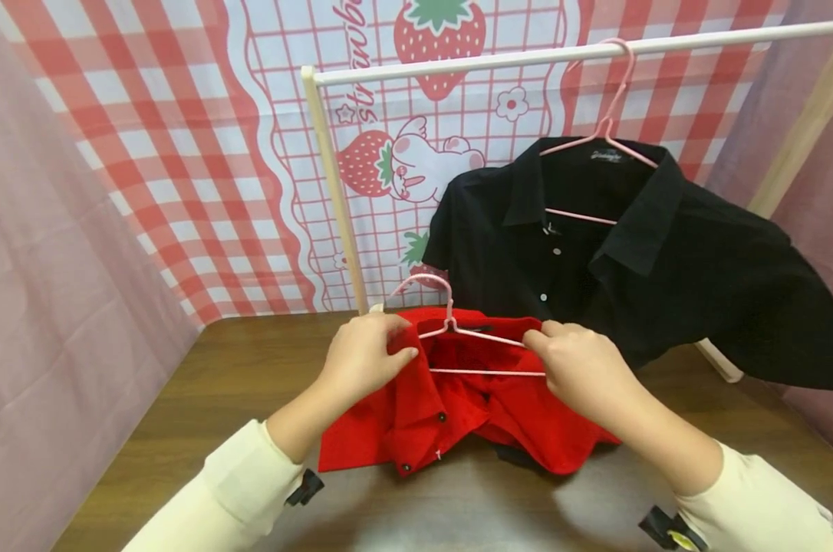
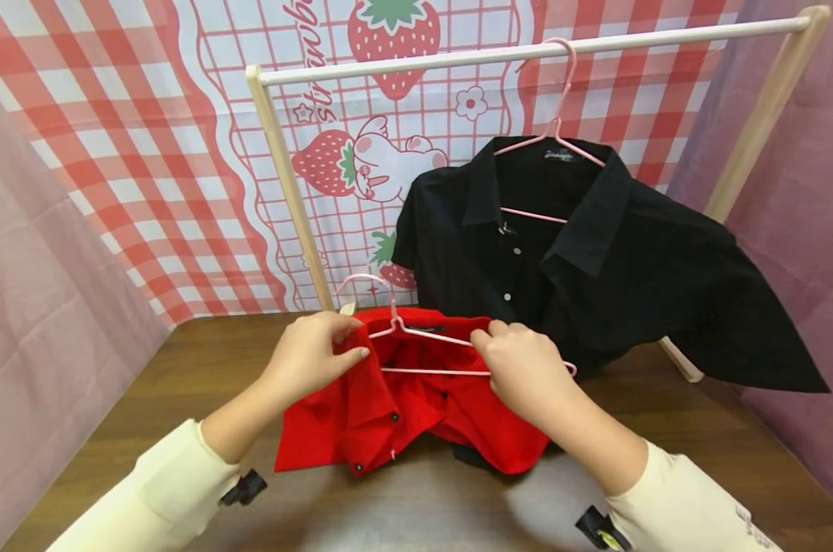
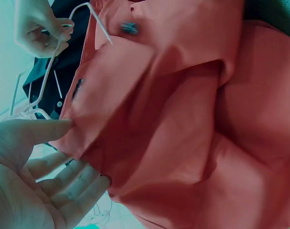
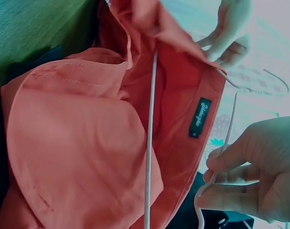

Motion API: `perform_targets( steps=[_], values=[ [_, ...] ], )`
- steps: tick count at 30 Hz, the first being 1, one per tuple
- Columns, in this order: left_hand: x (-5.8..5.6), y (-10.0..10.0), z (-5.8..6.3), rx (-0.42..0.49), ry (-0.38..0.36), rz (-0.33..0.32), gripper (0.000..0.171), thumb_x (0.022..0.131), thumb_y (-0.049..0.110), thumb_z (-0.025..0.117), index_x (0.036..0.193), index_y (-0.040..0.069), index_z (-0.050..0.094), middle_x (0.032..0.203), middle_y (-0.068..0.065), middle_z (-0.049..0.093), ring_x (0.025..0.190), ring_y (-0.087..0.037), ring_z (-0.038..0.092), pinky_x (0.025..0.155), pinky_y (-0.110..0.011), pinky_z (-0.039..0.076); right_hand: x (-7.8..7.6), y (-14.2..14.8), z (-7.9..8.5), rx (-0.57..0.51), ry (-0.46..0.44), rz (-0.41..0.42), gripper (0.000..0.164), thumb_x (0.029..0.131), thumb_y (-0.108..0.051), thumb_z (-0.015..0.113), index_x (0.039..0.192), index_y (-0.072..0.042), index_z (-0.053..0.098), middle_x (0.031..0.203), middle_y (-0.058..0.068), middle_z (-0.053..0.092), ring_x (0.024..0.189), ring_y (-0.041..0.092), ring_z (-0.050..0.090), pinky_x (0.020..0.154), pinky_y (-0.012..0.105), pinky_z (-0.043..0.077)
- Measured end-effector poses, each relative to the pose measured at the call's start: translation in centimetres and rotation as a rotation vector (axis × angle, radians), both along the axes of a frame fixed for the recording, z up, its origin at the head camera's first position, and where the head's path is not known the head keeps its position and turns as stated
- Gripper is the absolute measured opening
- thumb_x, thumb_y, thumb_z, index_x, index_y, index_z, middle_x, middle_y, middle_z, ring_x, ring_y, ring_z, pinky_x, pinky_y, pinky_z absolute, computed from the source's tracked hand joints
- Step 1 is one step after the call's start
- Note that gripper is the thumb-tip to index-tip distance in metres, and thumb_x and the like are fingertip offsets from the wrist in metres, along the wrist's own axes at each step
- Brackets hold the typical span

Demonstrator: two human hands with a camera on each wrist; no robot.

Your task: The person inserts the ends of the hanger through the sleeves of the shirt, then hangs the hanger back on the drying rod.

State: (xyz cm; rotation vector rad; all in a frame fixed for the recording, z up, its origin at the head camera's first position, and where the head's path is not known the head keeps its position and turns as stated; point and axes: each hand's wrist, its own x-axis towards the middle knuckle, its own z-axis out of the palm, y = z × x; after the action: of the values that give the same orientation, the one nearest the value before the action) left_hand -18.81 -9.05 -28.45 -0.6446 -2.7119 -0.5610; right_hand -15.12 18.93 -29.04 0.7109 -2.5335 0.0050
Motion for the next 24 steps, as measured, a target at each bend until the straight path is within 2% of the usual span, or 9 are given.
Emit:
perform_targets(
  steps=[4,8,12,16,21,24],
  values=[
    [-0.2,-0.1,-0.3,-0.064,0.023,-0.04,0.024,0.081,0.014,0.079,0.105,0.013,0.074,0.09,-0.001,0.072,0.077,-0.019,0.065,0.066,-0.039,0.054,-0.1,-0.4,0.2,0.02,0.032,-0.005,0.024,0.068,0.009,0.073,0.085,-0.007,0.067,0.067,0.004,0.053,0.055,0.018,0.048,0.041,0.027,0.04],
    [-0.2,-0.1,-0.3,-0.115,0.049,-0.029,0.026,0.081,0.01,0.078,0.106,0.015,0.072,0.093,-0.001,0.071,0.078,-0.023,0.066,0.061,-0.041,0.054,-0.4,-0.2,0.3,-0.015,0.081,0.031,0.022,0.071,0.004,0.076,0.086,-0.01,0.07,0.068,0.002,0.055,0.057,0.016,0.05,0.04,0.024,0.037],
    [-0.1,-0.2,-0.3,-0.124,0.072,-0.001,0.028,0.082,0.009,0.077,0.108,0.016,0.07,0.096,-0.003,0.07,0.079,-0.025,0.067,0.059,-0.041,0.054,-0.2,0.9,1.0,-0.117,0.13,0.088,0.021,0.072,-0.002,0.08,0.089,-0.01,0.071,0.074,0.002,0.062,0.059,0.017,0.055,0.045,0.029,0.046],
    [-0.1,-0.7,-0.3,-0.098,0.114,0.028,0.025,0.082,0.008,0.077,0.105,0.015,0.07,0.096,-0.004,0.069,0.082,-0.025,0.068,0.062,-0.043,0.055,0.5,3.1,1.9,-0.285,0.124,0.06,0.024,0.071,-0.001,0.08,0.091,-0.011,0.071,0.082,0.002,0.067,0.065,0.017,0.059,0.055,0.034,0.052],
    [-0.3,-1.4,-0.5,-0.05,0.144,0.053,0.024,0.081,0.006,0.077,0.103,0.014,0.071,0.094,-0.004,0.069,0.083,-0.025,0.068,0.066,-0.043,0.055,0.9,6.4,1.1,-0.447,0.041,-0.014,0.024,0.073,0.004,0.078,0.091,-0.009,0.07,0.084,0.002,0.067,0.069,0.01,0.06,0.062,0.011,0.048],
    [-0.6,-1.8,-0.7,-0.021,0.16,0.054,0.024,0.08,0.005,0.077,0.102,0.014,0.071,0.092,-0.004,0.069,0.082,-0.027,0.068,0.064,-0.045,0.055,0.8,7.6,0.0,-0.53,-0.048,-0.043,0.023,0.076,0.005,0.076,0.094,-0.006,0.068,0.087,0.005,0.068,0.072,0.001,0.057,0.064,0.005,0.044]
  ],
)
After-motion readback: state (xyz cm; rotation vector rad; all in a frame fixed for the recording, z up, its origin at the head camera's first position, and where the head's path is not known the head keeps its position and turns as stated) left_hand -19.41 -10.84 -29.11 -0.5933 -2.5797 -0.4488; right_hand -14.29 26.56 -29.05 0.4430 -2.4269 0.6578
